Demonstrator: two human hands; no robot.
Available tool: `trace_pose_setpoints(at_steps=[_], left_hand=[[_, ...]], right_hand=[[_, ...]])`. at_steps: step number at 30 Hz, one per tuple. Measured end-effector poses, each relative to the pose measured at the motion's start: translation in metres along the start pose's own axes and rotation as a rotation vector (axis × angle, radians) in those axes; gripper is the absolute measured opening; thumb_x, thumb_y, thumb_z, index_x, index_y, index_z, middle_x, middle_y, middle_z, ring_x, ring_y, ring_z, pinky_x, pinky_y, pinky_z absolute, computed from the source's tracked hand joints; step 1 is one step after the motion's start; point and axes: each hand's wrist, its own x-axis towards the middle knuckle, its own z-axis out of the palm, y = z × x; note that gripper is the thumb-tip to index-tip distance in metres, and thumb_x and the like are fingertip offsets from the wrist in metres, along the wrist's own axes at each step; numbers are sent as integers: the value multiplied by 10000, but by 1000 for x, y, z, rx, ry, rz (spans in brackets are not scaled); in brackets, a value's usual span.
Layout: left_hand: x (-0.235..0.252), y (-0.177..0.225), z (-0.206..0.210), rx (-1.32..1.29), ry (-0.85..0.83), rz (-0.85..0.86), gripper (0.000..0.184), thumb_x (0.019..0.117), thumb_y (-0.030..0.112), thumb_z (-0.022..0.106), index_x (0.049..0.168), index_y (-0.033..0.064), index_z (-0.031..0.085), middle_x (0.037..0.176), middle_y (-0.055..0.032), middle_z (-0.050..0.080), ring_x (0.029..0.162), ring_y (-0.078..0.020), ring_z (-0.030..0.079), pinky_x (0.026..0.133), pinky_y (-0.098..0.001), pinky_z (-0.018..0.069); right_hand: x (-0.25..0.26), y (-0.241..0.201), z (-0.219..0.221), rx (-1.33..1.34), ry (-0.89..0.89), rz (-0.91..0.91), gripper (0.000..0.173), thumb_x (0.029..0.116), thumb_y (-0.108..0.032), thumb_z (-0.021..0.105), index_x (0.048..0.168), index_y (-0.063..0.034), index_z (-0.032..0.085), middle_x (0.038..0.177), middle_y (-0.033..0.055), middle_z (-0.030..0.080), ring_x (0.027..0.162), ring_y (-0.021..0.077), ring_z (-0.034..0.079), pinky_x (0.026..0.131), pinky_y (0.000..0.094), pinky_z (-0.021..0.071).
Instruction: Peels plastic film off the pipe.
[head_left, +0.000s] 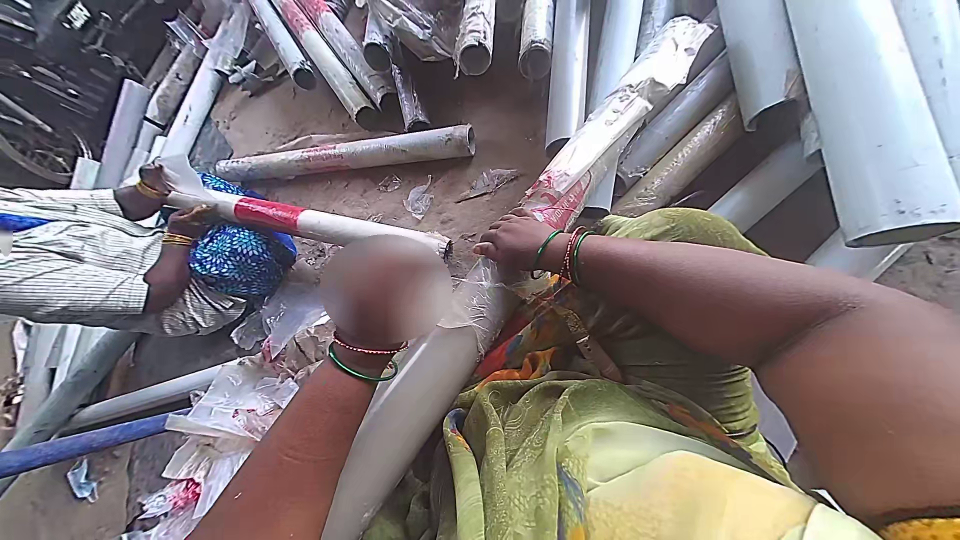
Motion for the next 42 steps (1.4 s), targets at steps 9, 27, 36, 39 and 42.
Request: trace_pose_setpoints(at_steps=[9, 27, 36, 39, 42], left_hand=[[4, -24, -8, -18, -28, -303, 232, 1001, 205, 648, 1036, -23, 676, 1015, -260, 657, 933, -394, 665, 799, -525, 525], [13, -17, -17, 99, -39, -221, 275, 983, 239, 646, 1013, -28, 707, 989, -265, 685, 879, -463, 698, 711, -612, 552], [18, -7, -12, 94, 36, -221, 239, 911, 222, 669, 941, -9, 726, 903, -235, 687, 848, -456, 703, 688, -592, 565], [19, -4, -14, 52, -4, -269, 234, 905, 214, 663, 947, -5, 733, 932, -235, 690, 894, -476, 688, 725, -632, 544], [24, 3, -23, -55, -114, -365, 212, 912, 168, 666, 996, -12, 739, 1002, -235, 695, 985, -460, 672, 849, -659, 506]], right_hand=[[2, 2, 0, 9, 5, -3, 556, 1130, -401, 287, 1303, -18, 650, 1333, 204, 644, 1345, 356, 537, 1156, 575, 298], [-36, -26, -5, 196, 457, -429, 382, 979, -358, 650, 864, -3, 725, 917, 175, 703, 972, 364, 674, 886, 567, 490], [-40, -57, 4, 22, 134, -454, 311, 1038, -229, 574, 1045, 65, 674, 1084, 242, 683, 1143, 423, 627, 942, 573, 462], [-42, -60, 1, 40, 89, -449, 306, 1050, -206, 547, 1061, 75, 670, 1122, 247, 678, 1177, 419, 614, 975, 577, 443], [-42, -58, 1, 80, 90, -447, 303, 1049, -194, 545, 1056, 81, 672, 1131, 252, 679, 1185, 428, 611, 961, 595, 445]])
